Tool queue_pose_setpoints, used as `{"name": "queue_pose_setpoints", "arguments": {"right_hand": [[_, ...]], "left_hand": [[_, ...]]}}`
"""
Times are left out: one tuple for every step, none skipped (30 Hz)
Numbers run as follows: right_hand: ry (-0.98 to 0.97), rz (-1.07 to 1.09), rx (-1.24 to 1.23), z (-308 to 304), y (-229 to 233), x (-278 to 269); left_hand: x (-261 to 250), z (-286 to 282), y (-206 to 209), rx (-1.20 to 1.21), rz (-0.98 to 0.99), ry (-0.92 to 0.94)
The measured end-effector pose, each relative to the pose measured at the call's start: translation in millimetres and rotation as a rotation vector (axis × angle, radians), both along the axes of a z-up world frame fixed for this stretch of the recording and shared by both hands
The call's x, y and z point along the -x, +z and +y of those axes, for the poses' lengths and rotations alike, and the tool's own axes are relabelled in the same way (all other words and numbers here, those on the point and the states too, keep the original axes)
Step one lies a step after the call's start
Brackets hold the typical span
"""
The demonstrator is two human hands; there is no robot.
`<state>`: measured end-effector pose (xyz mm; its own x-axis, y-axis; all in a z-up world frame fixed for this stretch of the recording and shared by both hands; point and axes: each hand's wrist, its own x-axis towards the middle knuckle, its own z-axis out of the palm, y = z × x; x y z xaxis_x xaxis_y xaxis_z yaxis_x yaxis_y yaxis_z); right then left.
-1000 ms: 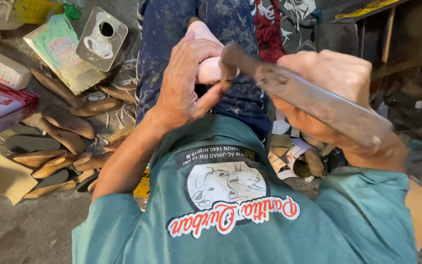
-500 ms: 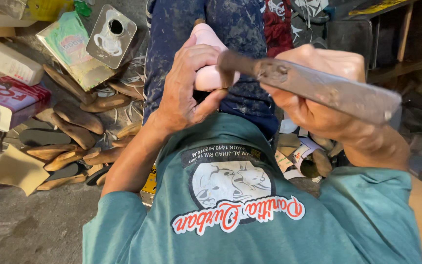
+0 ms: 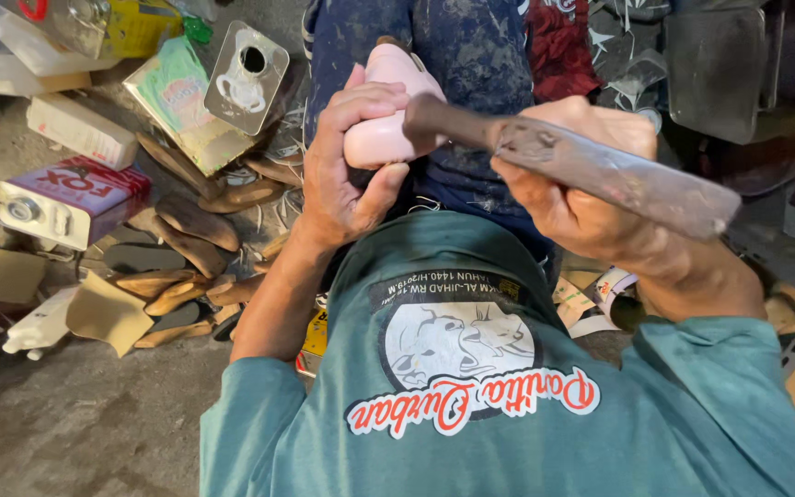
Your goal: The person holds a pink shoe sole on their lap and repeatedly strikes it with a hammer. They adjust the shoe's position and continue hammering the sole throughout the video.
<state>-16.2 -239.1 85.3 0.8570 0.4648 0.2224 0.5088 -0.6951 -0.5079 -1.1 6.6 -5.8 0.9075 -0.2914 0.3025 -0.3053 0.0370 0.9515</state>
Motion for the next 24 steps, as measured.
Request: {"name": "queue_pose_setpoints", "arguments": {"right_hand": [[-0.01,-0.002,0.001,0,-2,6],[-0.079,0.049,-0.207,-1,-4,11],[-0.15,0.104,-0.416,-1,-7,17],[-0.148,0.109,-0.423,3,-10,13],[-0.054,0.122,-0.315,7,-12,9],[0.034,0.122,-0.2,8,-14,3],[0.03,0.111,-0.2,5,-18,4],[-0.028,0.175,-0.208,3,-23,3],[-0.087,0.239,-0.216,1,-28,1],[-0.073,0.249,-0.222,1,-27,1],[-0.076,0.222,-0.228,0,-27,1],[-0.085,0.187,-0.237,1,-27,-1],[-0.076,0.188,-0.245,3,-27,-1],[-0.073,0.175,-0.269,4,-25,1],[-0.071,0.162,-0.292,4,-24,2],[-0.071,0.16,-0.294,7,-27,4],[-0.028,0.071,-0.371,10,-31,6],[0.013,-0.019,-0.447,12,-34,7],[0.013,-0.021,-0.448,20,-30,0],[0.074,0.046,-0.334,27,-25,-6],[0.134,0.114,-0.221,35,-21,-12],[0.133,0.109,-0.22,35,-19,-13],[0.09,0.032,-0.203,36,-18,-14],[0.051,-0.04,-0.186,37,-16,-14]], "left_hand": [[-2,0,-1,0.001,-0.002,-0.01],[-2,0,0,0.003,0.003,0.001],[0,1,1,0.005,0.008,0.012],[0,3,0,-0.003,0.012,0.014],[1,5,0,0.016,0.038,0.015],[-3,3,-1,0.044,0.051,0.007],[-4,6,1,0.044,0.04,0.002],[-3,9,2,0.085,0.065,0.017],[-3,13,3,0.126,0.09,0.031],[-2,14,1,0.118,0.096,0.046],[-1,16,-2,0.136,0.105,0.039],[-3,17,-5,0.153,0.107,0.027],[-2,19,-5,0.144,0.106,0.035],[-2,18,-5,0.15,0.114,0.034],[-1,18,-6,0.157,0.121,0.034],[-1,18,-8,0.155,0.119,0.034],[-1,17,-10,0.175,0.122,0.04],[-1,17,-12,0.195,0.126,0.046],[-2,17,-12,0.194,0.124,0.045],[-3,18,-13,0.214,0.139,0.054],[-3,18,-14,0.234,0.155,0.064],[-2,20,-13,0.234,0.15,0.062],[-1,22,-12,0.248,0.17,0.083],[1,24,-11,0.261,0.194,0.109]]}}
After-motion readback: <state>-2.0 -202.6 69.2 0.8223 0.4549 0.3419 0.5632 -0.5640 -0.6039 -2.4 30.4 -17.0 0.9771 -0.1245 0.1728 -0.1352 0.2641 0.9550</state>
